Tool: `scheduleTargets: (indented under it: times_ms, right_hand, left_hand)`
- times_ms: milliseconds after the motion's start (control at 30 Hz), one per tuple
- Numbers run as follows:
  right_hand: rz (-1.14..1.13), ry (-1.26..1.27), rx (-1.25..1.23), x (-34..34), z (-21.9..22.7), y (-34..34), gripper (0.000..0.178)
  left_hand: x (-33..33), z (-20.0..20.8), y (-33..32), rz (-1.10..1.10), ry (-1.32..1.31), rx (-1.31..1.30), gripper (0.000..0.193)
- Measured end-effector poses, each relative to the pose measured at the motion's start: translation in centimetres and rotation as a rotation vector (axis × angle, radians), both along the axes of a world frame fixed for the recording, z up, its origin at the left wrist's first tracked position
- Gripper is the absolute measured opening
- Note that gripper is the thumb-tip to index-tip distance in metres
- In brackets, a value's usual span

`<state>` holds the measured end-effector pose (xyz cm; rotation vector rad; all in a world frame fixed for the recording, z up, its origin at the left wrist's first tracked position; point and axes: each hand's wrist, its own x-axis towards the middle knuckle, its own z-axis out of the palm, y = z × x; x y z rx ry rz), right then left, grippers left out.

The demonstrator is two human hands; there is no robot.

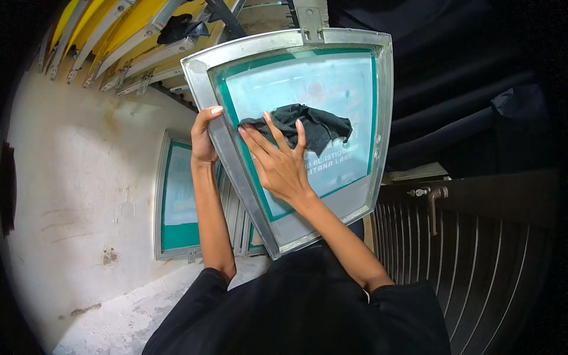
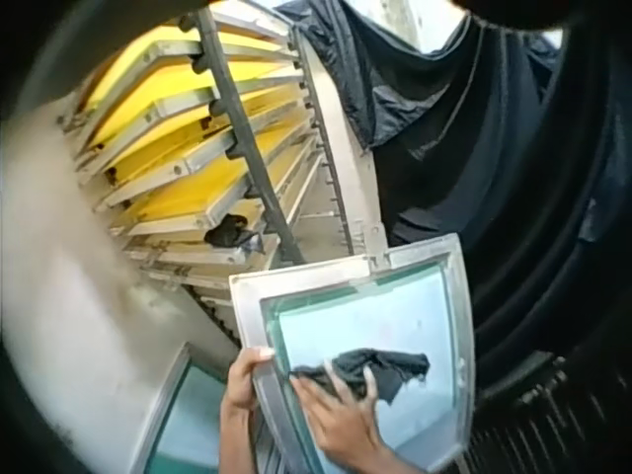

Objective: The person is preparing a screen printing frame by wiping it with a cloth and applying tape to the edges.

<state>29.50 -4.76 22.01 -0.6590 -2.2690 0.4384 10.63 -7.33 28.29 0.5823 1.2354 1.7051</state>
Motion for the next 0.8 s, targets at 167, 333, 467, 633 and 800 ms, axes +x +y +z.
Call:
scheduleTargets:
  times_ms: [167, 333, 467, 633, 800]
  right_hand:
    - [-0.124, 0.105, 0.137, -3.9, 7.2, 6.3, 0.052]
    - [0.106, -0.018, 0.286, -1.3, 1.8, 4.5, 0.049]
    - [-0.091, 0.039, 0.175, -3.5, 4.3, 6.8, 0.05]
    - [-0.046, 0.04, 0.282, -3.0, 3.5, 10.1, 0.052]
    - [0.3, 0.162, 0.05, -3.0, 1.5, 6.3, 0.054]
  left_hand:
    - [-2.1, 2.8, 1.7, -0.063, 0.003, 0.014, 0.024]
    - [-1.7, 2.9, -0.7, -0.036, -0.045, 0.081, 0.031]
    - [-4.4, 1.1, 1.6, -0.092, -0.04, 0.032, 0.029]
    - [-4.6, 1.4, -0.5, -0.122, -0.078, 0.037, 0.024]
    - [-2.2, 1.3, 0.5, 0.096, -0.049, 0.015, 0.022]
